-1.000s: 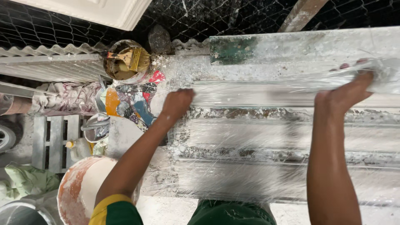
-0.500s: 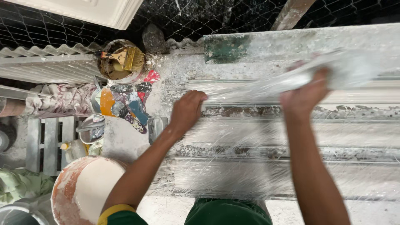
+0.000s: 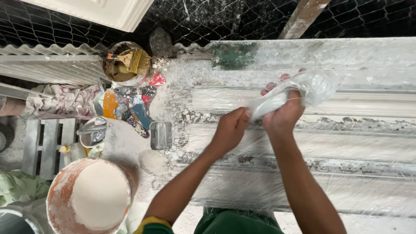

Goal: The person retrieves a bundle of white fiberglass strands from a bucket and spreads them by hand over long white mold sections laid on a workbench. They repeatedly pull and lay the strands to cover the molds, then dip their hand into a bucket of white powder and sprinkle it over the covered molds.

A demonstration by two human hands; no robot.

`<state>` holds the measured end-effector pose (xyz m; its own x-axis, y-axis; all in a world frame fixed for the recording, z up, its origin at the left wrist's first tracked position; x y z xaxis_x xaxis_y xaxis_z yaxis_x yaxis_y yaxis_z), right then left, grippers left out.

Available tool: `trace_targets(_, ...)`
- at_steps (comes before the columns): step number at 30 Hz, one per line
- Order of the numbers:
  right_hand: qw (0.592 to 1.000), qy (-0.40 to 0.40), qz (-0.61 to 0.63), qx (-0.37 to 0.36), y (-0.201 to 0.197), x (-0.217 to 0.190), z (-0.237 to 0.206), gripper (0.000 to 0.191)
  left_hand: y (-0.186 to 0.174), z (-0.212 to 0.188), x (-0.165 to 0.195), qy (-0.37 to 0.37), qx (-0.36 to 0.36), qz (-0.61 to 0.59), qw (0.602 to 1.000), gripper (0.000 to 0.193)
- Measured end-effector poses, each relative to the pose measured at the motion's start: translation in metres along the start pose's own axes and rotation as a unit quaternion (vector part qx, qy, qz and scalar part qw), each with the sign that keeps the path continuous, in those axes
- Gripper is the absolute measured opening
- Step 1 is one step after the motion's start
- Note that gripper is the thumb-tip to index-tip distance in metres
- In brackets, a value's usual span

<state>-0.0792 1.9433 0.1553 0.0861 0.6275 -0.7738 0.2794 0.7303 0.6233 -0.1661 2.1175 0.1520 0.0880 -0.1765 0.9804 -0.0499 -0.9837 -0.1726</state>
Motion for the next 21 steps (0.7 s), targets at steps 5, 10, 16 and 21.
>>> trace_targets(5, 0.996, -0.019, -0.058, 0.070, -0.046, -0.089, 0.081, 0.039, -0.005, 0.008, -0.011, 0.143, 0.156, 0.185, 0.960, 0.029)
trace_targets(10, 0.988, -0.134, -0.033, 0.076, -0.110, -0.178, 0.152, 0.025, -0.033, 0.042, -0.050, -0.047, 0.182, 0.452, 0.872, 0.047)
trace_targets(16, 0.989, 0.126, 0.052, 0.054, -0.115, -0.059, 0.082, 0.028, 0.103, 0.021, -0.003, 0.137, 0.181, 0.229, 0.947, 0.036)
trace_targets(21, 0.987, 0.111, 0.077, -0.092, -0.123, -0.110, 0.153, 0.039, 0.141, 0.034, 0.005, 0.141, 0.228, 0.120, 0.956, 0.018)
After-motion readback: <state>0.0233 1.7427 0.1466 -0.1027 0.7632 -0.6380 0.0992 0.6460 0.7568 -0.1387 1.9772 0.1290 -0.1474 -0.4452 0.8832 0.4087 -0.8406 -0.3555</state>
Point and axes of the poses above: each hand's wrist, its own z-axis towards the middle knuckle, its own y-axis out of the palm, x = y × z, the point moved 8 cm from there along z, towards the middle knuckle, and after that the axes turned 11 degrees about -z, right-handed, at the moved point
